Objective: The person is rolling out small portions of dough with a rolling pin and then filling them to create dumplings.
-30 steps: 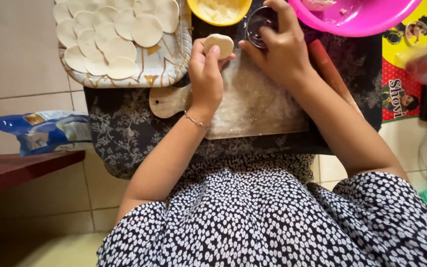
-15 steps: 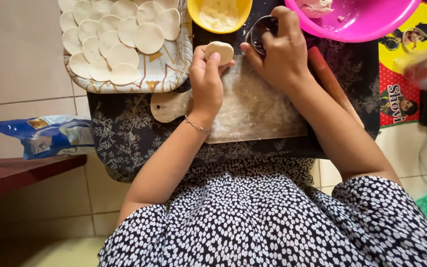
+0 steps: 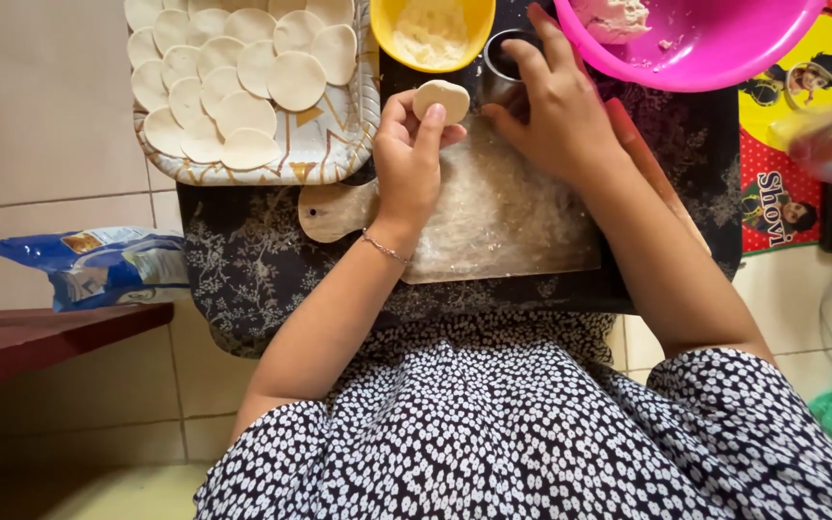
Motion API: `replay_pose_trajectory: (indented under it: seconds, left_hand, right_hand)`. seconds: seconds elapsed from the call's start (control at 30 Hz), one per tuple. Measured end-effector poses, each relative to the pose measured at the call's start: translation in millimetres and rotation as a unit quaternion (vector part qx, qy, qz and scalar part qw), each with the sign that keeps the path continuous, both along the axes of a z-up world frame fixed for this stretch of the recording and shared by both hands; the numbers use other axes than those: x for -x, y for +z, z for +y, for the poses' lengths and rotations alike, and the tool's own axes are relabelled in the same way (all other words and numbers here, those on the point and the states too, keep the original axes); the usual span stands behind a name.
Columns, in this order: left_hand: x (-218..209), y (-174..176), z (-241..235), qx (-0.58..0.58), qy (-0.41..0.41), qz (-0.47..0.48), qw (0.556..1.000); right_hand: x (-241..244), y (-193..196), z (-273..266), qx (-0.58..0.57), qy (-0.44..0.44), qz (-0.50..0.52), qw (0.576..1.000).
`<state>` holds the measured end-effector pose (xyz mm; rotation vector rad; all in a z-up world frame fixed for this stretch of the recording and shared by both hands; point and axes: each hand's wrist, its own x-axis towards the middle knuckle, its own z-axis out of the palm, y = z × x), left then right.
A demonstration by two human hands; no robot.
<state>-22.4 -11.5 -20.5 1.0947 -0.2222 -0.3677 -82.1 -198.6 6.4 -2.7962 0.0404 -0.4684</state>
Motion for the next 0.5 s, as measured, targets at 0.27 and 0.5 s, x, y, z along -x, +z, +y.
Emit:
replay_pose_trajectory:
  seconds: [0.27, 0.5]
  left_hand:
    - [1.5, 4.8, 0.8, -0.028, -0.008, -0.025, 0.999]
    - [-7.1, 9.2, 5.1, -0.022, 0.046, 0.009, 0.999]
  right_hand:
    - [3.6, -17.4, -9.8, 0.075, -0.022, -0.041, 0.996]
    - [8.8, 15.6, 18.9, 0.179, -0.081, -0.096, 0.976]
